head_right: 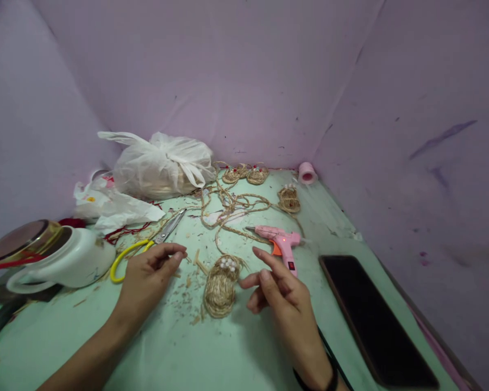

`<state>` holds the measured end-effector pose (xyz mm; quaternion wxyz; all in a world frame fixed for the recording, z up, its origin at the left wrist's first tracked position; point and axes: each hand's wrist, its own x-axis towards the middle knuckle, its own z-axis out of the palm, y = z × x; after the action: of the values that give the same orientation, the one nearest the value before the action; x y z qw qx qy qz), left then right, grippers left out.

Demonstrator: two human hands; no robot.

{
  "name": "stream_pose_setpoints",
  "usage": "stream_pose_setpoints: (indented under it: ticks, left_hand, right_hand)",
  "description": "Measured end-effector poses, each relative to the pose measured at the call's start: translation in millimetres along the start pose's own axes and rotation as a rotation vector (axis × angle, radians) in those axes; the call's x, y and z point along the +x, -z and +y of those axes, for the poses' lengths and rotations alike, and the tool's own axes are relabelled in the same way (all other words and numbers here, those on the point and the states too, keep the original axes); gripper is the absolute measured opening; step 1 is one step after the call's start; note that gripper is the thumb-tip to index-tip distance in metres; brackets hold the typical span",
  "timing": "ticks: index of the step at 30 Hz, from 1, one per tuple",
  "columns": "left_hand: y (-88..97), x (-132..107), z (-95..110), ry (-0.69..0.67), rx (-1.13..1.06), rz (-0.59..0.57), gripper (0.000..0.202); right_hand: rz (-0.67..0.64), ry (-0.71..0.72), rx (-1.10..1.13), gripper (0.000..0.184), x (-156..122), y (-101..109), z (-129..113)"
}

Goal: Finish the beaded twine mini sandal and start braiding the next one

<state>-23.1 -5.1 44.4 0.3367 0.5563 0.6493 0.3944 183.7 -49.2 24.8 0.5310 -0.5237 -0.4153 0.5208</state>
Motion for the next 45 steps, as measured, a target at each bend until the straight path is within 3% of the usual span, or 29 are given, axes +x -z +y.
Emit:
stream_pose_setpoints:
  ticks: [4, 7, 10, 13, 16, 19, 22, 25, 30, 33, 36, 40, 42, 43, 45]
  left_hand:
    - [-8.2, -11.5, 1.9, -0.021, -0.074, -0.167, 0.021]
    - [-13.7, -22.1, 3.7, -0.124, -0.107, -0.292, 0.019]
    - [-18.1, -31.0, 4.7, -0.245, -0.072, -0.336, 0.015]
    - [-21.6, -35.8, 2.1, -0.366, -0.07, -0.352, 0.012]
    - [-23.3, -37.1, -2.7, -0.576, -0.032, -0.303, 0.021]
    - [-22.8, -37.6, -5.7, -0.797, 0.15, -0.228, 0.022]
    - [-19.6, -34.7, -6.9, -0.835, 0.377, -0.183, 0.02]
    - [-11.1, -23.2, -9.0, -0.705, 0.547, -0.034, 0.017]
    - [11.6, 2.6, -11.5, -0.502, 0.542, 0.207, 0.033]
    - [16.7, 8.4, -11.2, -0.418, 0.491, 0.248, 0.039]
    - [9.7, 7.1, -12.2, -0.349, 0.417, 0.145, 0.018]
    - [-9.0, -4.2, -13.4, -0.275, 0.326, -0.15, 0.022]
    - [-17.3, -13.3, -12.9, -0.239, 0.334, -0.255, 0.027]
    - [-20.4, -17.8, -12.7, -0.206, 0.355, -0.285, 0.028]
    - [-24.8, -24.6, -13.1, -0.166, 0.391, -0.29, 0.035]
  right_hand:
    - [-0.218, -0.121, 0.205, 0.039, -2.6, -5.5, 2.0]
    - [-0.33, -0.179, 0.266, 0.042, -5.4, -10.9, 4.8]
    - [-0.408, -0.187, 0.272, 0.047, -7.7, -14.5, 6.4]
    - [-0.496, -0.17, 0.228, 0.054, -10.1, -15.3, 8.3]
    - [-0.579, -0.139, 0.125, 0.056, -13.5, -15.6, 11.8]
    - [-0.622, -0.079, 0.086, 0.054, -16.2, -18.0, 14.3]
    - [-0.64, -0.027, 0.138, 0.053, -15.2, -19.6, 12.5]
    - [-0.528, 0.063, 0.146, 0.045, -8.1, -12.9, 6.3]
    - [0.081, 0.245, 0.158, 0.035, 11.6, 12.0, -3.9]
    - [0.287, 0.272, 0.01, 0.035, 17.6, 17.0, -3.4]
    - [0.351, 0.287, -0.127, 0.026, 15.4, 13.6, -0.3]
    - [0.508, 0.417, -0.272, 0.033, 9.9, 11.1, 1.1]
    - [0.563, 0.5, -0.364, 0.022, 9.7, 11.2, 2.5]
    - [0.55, 0.504, -0.411, 0.017, 10.2, 10.7, 4.1]
    - [0.429, 0.403, -0.477, 0.026, 11.0, 7.8, 9.9]
